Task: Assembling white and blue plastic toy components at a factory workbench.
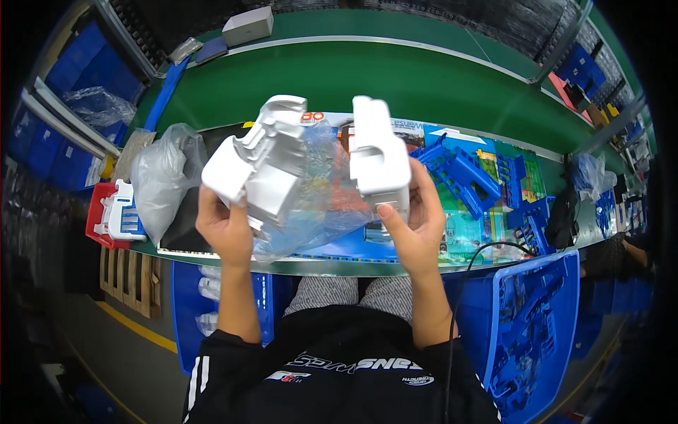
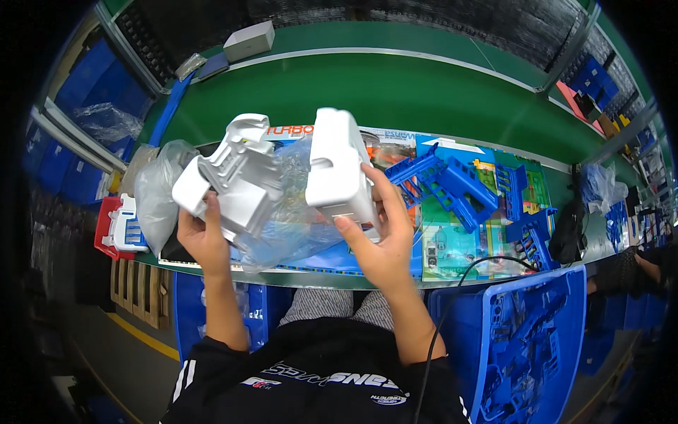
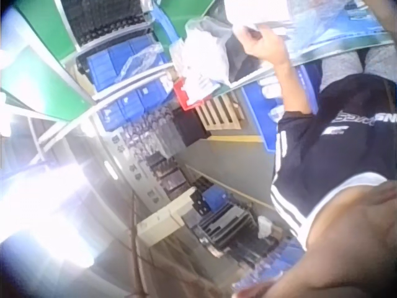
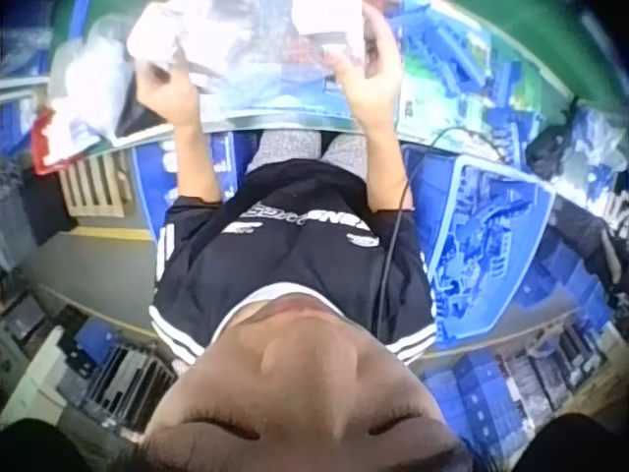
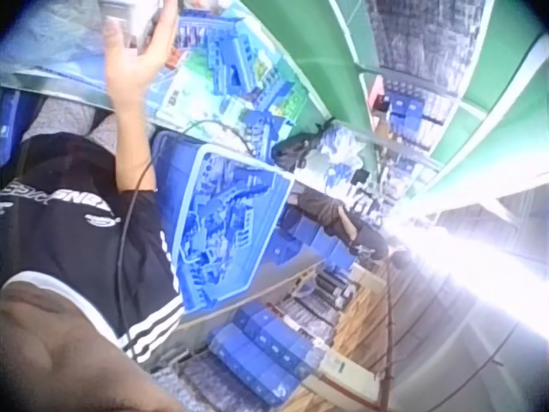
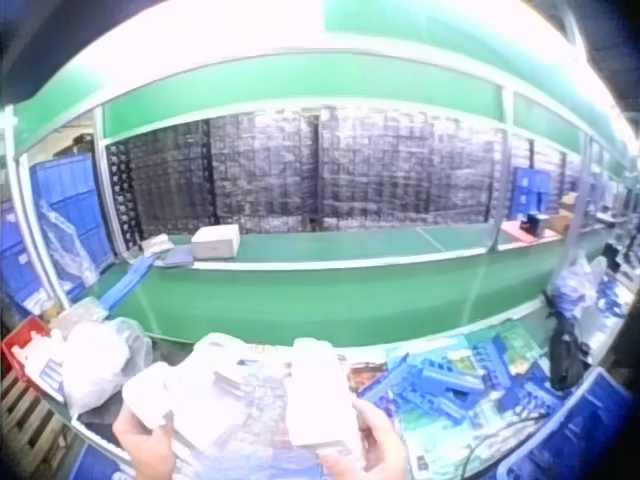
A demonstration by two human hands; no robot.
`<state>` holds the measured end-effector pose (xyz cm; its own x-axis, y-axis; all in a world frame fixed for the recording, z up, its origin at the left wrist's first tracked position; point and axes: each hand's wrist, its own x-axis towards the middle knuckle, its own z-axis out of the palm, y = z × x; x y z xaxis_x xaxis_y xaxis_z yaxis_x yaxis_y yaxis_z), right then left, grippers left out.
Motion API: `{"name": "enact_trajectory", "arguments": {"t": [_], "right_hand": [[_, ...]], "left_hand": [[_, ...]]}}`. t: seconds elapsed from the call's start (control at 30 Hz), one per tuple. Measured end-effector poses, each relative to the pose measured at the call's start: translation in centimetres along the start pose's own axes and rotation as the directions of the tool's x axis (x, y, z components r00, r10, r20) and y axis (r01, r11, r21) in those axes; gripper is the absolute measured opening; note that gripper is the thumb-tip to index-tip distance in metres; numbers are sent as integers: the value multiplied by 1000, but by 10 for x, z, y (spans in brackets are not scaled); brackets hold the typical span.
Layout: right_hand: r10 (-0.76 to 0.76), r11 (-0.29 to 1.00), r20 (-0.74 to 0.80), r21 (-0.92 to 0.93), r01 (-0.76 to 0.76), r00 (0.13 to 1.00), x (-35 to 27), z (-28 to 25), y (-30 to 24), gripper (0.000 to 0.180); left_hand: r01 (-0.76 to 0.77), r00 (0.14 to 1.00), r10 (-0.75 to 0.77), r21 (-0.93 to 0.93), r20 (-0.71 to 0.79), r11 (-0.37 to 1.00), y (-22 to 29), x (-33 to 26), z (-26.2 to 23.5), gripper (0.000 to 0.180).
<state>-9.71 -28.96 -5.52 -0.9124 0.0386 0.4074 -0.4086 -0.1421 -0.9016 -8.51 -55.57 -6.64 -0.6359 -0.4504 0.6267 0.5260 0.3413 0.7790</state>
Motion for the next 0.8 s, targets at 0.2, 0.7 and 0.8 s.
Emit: {"name": "enact_trajectory", "arguments": {"t": [0.2,0.7,0.8], "right_hand": [[-174,637,498,-601,482,850,17,-13,20,64],[-76,550,560,-667,503,825,-24,-14,73,60],[-86,540,552,-674,504,829,-25,-15,73,60]], "left_hand": [[-601,768,339,426,544,677,-17,20,-11,45],[-728,585,52,496,809,473,-50,6,-53,53],[-628,639,93,448,764,637,-16,-13,-30,55]]}}
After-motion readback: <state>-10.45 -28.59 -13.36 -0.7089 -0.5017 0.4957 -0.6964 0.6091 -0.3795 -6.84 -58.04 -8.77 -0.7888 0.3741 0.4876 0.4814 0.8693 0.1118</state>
